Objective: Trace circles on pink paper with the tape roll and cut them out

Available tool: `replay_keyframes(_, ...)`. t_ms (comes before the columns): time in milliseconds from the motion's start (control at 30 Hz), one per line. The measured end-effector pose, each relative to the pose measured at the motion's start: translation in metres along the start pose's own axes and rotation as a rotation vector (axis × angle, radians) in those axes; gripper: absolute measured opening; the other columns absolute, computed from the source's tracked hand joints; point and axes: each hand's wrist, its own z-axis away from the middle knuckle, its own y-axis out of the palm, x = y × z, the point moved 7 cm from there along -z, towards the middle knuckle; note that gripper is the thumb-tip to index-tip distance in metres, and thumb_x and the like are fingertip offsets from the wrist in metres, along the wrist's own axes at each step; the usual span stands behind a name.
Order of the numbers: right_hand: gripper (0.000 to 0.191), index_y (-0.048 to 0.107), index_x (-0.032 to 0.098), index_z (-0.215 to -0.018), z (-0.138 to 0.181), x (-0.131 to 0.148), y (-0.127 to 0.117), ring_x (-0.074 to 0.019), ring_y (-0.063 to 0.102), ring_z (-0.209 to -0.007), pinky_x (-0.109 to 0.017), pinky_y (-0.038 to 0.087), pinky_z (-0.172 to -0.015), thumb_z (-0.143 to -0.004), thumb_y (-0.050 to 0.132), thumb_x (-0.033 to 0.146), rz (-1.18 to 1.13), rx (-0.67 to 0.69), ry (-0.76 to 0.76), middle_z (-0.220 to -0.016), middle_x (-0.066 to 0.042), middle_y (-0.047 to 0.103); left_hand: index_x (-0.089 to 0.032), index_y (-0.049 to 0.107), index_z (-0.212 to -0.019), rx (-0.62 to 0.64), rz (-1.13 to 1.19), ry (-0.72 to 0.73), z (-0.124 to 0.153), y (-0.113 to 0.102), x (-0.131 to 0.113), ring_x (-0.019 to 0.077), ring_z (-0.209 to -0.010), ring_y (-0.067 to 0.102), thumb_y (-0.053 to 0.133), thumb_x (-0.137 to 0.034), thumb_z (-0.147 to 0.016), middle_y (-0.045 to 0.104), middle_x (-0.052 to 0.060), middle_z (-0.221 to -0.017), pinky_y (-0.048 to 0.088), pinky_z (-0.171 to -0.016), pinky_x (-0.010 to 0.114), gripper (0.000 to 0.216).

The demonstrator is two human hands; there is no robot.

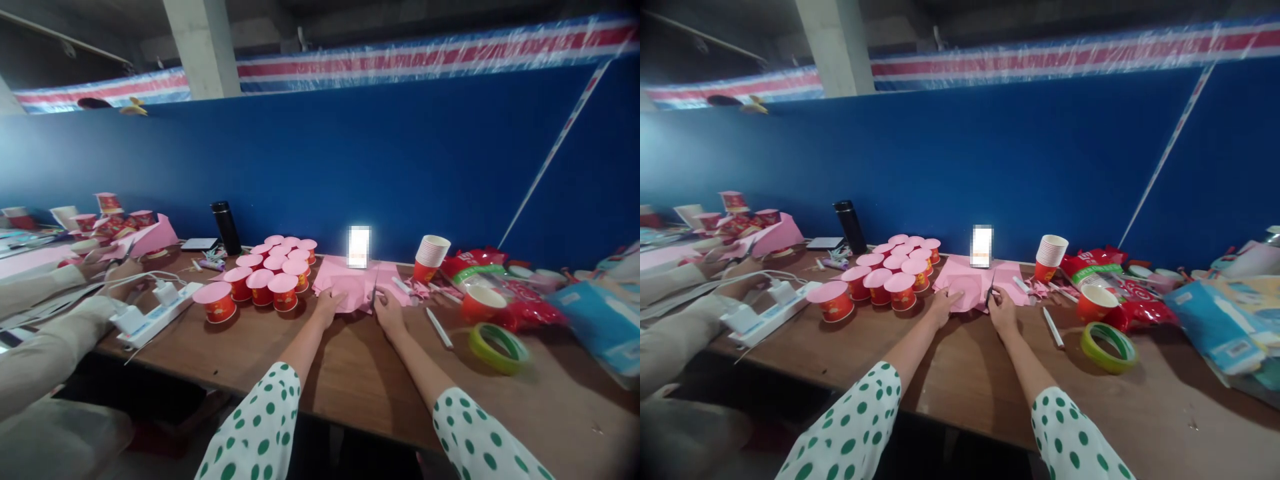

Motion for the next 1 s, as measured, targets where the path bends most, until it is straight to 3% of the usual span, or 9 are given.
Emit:
replay_keyframes(400,0.043,0.061,0.014,-0.096,0.0024,0.0035,0.0012,-0.0178,0.060,-0.054,-0.026,0.044,-0.046,-0.065,0.063,0.043,-0.055,0.000,-0.004,-0.066,-0.006,0.069,-0.011,0.065,-0.082,-0.017,0.008,0.017,0.0024,-0.0030,0.0013,0.0166,-0.065,0.062,0.079,-0.034,-0.054,0.068,0.006,-0.072,0.050,-0.069,0.032,0.039)
replay_keyframes(1000,0.045,0.061,0.015,-0.096,0.0020,-0.0024,0.0008,-0.0180,0.060,-0.055,-0.026,0.044,-0.046,-0.064,0.065,0.047,-0.086,0.013,0.023,-0.069,-0.007,0.070,-0.011,0.066,-0.084,-0.019,0.060,-0.006,0.0038,-0.0033,0.0017,0.0167,-0.065,0.062,0.080,-0.037,-0.052,0.068,0.006,-0.072,0.048,-0.068,0.030,0.044)
